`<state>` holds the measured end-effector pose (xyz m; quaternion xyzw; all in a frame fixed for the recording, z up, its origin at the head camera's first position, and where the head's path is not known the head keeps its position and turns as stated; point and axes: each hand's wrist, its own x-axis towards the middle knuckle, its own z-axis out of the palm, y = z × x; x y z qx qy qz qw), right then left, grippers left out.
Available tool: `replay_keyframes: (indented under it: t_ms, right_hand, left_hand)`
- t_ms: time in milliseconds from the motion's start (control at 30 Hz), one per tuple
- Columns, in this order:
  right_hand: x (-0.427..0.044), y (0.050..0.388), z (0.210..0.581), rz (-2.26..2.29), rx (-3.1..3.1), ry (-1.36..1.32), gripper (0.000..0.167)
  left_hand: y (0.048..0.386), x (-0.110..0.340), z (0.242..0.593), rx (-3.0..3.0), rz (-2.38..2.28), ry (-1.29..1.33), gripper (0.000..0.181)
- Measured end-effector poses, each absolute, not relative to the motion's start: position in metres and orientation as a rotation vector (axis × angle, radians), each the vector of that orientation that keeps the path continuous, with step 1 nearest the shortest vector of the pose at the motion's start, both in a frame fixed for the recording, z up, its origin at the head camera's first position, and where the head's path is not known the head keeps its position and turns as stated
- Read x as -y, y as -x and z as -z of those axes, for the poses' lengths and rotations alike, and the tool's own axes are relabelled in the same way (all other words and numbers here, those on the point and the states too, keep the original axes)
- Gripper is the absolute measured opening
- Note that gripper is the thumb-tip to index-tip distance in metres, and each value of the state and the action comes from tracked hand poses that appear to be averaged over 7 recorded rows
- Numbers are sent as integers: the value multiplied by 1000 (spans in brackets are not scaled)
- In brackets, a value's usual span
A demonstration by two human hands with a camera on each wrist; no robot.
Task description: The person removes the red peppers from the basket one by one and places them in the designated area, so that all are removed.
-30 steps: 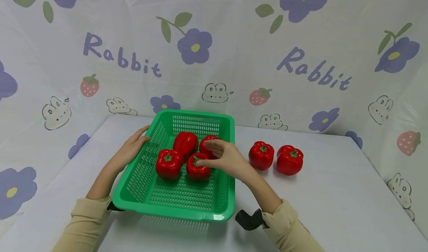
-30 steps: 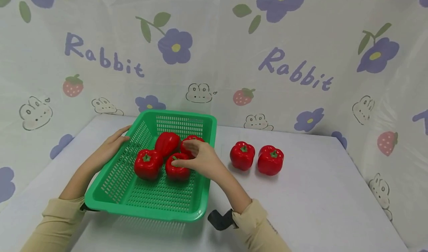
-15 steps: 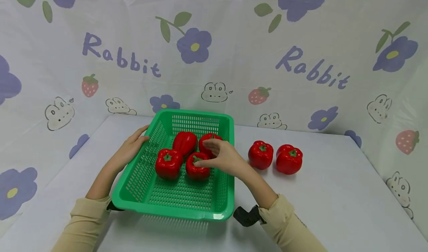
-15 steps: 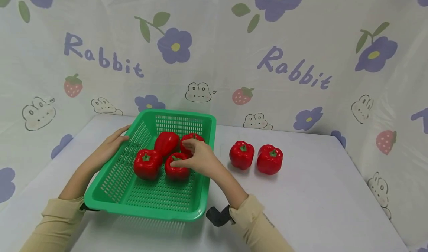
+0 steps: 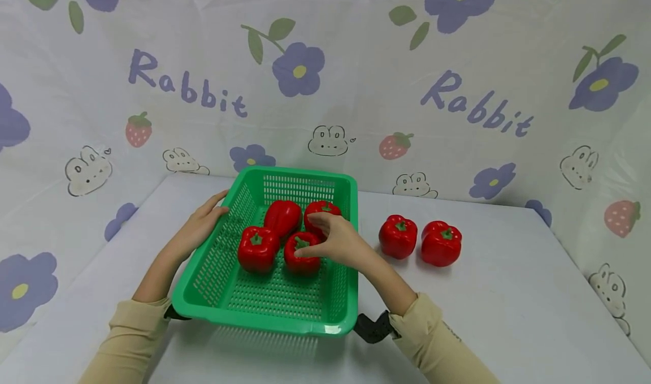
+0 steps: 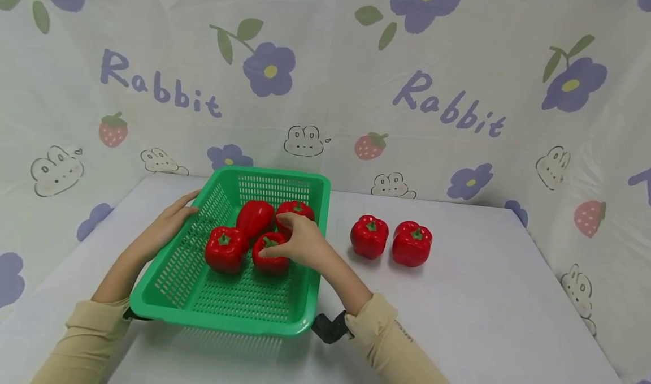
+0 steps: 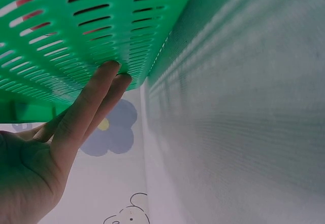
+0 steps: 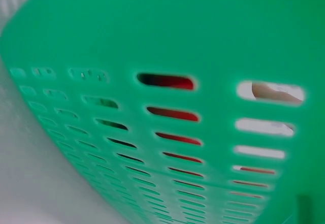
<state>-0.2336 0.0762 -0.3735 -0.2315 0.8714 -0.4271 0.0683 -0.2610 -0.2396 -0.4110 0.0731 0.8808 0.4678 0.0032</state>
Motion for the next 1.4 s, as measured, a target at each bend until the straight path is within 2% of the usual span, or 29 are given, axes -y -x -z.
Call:
replay_keyframes:
  t_ms: [467, 667, 1400]
  right_hand:
    - [-71, 234, 378, 1164, -2702, 708, 75]
    - [-70, 235, 380, 1106, -2724, 773, 68]
    - [-69, 230, 387, 1166, -2742, 849, 60]
  left_hand:
    - [261, 239, 411, -2750, -1472, -231, 58]
    - [260, 239, 410, -2755, -1467, -226, 58]
    - [261, 240, 412, -2782, -1453, -233, 58]
